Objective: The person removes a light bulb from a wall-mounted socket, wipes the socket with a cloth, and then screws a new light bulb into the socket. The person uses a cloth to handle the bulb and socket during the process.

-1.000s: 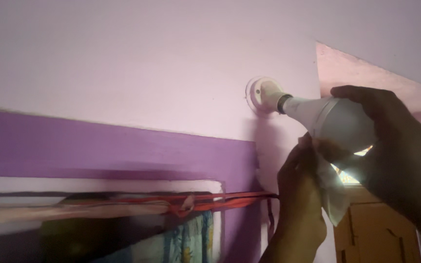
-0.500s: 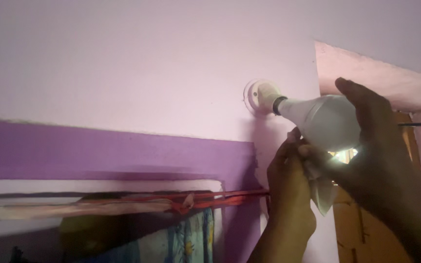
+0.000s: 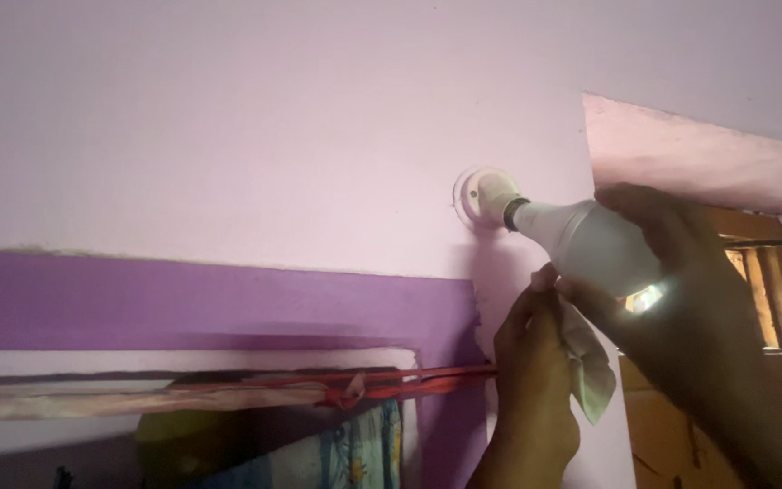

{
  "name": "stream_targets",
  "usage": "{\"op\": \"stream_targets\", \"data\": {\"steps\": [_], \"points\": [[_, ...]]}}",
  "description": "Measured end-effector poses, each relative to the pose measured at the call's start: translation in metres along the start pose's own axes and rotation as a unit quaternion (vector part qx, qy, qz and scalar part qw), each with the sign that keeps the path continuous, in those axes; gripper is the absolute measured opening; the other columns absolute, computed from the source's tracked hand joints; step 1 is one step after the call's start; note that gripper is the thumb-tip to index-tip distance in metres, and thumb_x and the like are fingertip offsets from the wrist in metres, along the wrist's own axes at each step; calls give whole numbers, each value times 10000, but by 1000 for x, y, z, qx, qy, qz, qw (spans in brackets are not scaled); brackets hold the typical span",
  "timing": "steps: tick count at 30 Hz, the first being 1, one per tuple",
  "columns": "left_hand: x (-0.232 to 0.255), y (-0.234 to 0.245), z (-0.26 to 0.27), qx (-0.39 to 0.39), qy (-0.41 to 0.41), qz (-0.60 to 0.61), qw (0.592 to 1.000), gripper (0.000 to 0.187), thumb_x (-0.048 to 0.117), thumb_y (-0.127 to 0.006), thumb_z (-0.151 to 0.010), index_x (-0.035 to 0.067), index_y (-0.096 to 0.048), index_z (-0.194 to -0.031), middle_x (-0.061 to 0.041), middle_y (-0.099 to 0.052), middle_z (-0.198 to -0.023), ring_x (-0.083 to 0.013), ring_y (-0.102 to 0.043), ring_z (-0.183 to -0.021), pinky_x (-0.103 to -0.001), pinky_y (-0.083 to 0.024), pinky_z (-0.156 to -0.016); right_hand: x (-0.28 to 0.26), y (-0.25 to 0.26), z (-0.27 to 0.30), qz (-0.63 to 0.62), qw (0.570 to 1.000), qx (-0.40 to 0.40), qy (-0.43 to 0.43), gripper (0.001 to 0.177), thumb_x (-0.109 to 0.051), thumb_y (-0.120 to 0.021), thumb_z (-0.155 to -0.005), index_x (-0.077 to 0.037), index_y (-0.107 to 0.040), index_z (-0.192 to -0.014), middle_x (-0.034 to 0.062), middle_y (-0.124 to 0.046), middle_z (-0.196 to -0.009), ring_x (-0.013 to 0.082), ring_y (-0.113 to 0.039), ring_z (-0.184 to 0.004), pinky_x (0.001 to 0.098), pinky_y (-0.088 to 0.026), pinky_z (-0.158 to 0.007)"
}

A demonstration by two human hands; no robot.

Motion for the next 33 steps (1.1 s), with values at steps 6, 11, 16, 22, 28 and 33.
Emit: {"op": "stream_targets", "data": {"steps": [6, 11, 16, 22, 28, 33], "points": [[0, -2, 3, 19, 5, -25, 1000, 315, 397, -510, -984, 149, -699, -939, -13, -595, -624, -121, -509, -459, -270, -407, -429, 2, 5, 2, 31, 998, 17, 53, 800, -275, -865, -685, -3, -543, -1365, 215, -576, -1350, 395, -625, -1191, 469, -552, -865], [2, -1, 1, 40, -8, -35, 999, 339, 423, -603, -1025, 101, -693, -971, 27, -591, -722, -71, -562, -611, -237, -436, -528, 2, 4, 3, 15, 1000, 5, 26, 768, -280, -867, -719, -37, -568, -1383, 185, -590, -1352, 358, -652, -1148, 443, -568, -841], [1, 0, 3, 69, 15, -50, 996, 326, 434, -591, -991, 145, -737, -1030, 34, -598, -770, -73, -569, -671, -245, -447, -576, -2, 5, 5, 35, 996, 29, 74, 764, -257, -862, -704, -36, -583, -1380, 204, -583, -1342, 373, -627, -1198, 447, -559, -888], [-5, -4, 3, 38, -9, -17, 999, 330, 377, -553, -1010, 118, -729, -1111, 12, -720, -965, -77, -646, -845, -245, -497, -693, 1, 5, 5, 5, 999, 12, 43, 775, -249, -862, -706, -64, -552, -1391, 181, -565, -1383, 364, -578, -1293, 473, -530, -972], [-5, -4, 1, 37, -19, -22, 999, 348, 373, -546, -1025, 94, -709, -1157, 14, -706, -971, -83, -645, -882, -259, -509, -758, 4, 5, 8, 30, 998, 10, 49, 908, -296, -877, -694, -39, -474, -1465, 247, -462, -1507, 418, -491, -1376, 517, -510, -989], [3, -3, 9, 61, -21, -107, 992, 453, 460, -503, -1002, 151, -714, -1256, 10, -675, -964, -112, -576, -860, -289, -438, -701, 13, 5, 14, 23, 996, 40, 80, 1049, -335, -880, -648, 23, -395, -1506, 268, -387, -1538, 446, -443, -1402, 504, -513, -973]]}}
Point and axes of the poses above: each hand's wrist, its own z-axis away from the middle knuckle, its own y-axis out of the back of the hand, x = y × z, the point moved 2 cm from there along -z, towards the middle knuckle
